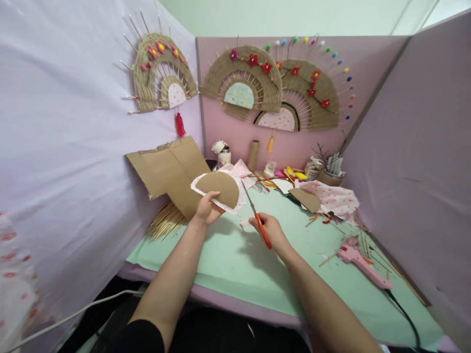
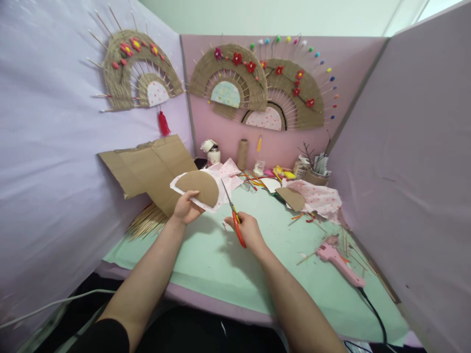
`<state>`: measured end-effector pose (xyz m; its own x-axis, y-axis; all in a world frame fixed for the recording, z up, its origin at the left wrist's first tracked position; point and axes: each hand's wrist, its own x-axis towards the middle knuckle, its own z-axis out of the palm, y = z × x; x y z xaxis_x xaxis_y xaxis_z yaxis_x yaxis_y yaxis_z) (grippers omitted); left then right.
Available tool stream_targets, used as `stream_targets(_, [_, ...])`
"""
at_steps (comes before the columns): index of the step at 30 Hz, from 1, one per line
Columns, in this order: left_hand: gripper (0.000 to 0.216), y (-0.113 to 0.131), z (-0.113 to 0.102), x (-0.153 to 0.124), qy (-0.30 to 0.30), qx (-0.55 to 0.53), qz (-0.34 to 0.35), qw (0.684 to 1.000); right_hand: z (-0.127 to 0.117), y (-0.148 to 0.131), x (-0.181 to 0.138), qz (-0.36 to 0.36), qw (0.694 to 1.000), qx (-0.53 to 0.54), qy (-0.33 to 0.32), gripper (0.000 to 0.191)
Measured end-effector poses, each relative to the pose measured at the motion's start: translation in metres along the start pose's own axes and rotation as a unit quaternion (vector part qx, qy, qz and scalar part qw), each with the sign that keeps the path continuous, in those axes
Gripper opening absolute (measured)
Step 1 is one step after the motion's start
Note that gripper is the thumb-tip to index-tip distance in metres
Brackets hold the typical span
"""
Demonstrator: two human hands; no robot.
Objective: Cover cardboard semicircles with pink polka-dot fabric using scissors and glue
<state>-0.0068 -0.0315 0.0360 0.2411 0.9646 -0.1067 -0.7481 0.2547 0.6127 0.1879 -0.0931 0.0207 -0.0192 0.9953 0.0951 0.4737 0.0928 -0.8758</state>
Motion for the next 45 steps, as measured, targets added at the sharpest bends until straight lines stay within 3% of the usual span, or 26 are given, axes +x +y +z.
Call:
stream_targets(8, [0.031,0.002,0.000,0.000,0.008,-0.012,0.005,1.000,0.001,0.008,0.003,-0.008,1.000,0.006,-0.001,0.034])
stream_targets(13, [0.033,-0.004,0.006,-0.002,0.000,-0.037,0.008,0.999,0.009,0.015,0.005,-0.006,0.989,0.145,0.009,0.038])
stream_targets(18, [0.035,-0.021,0.011,-0.004,-0.041,-0.044,-0.049,0.997,0.007,0.016,0.015,0.002,0.959,0.277,0.061,0.033])
stream_targets(24, [0.034,-0.050,0.018,-0.007,-0.036,-0.024,-0.099,0.994,0.012,0.022,0.024,-0.006,0.919,0.383,0.097,0.036])
stream_targets(36, [0.032,-0.082,0.023,-0.015,-0.071,-0.001,-0.027,0.997,0.009,0.013,0.014,-0.028,0.937,0.276,0.213,0.033])
stream_targets(45, [0.027,-0.073,0.024,-0.011,-0.037,-0.007,-0.017,0.999,0.005,0.010,0.015,-0.021,0.938,0.283,0.198,0.034])
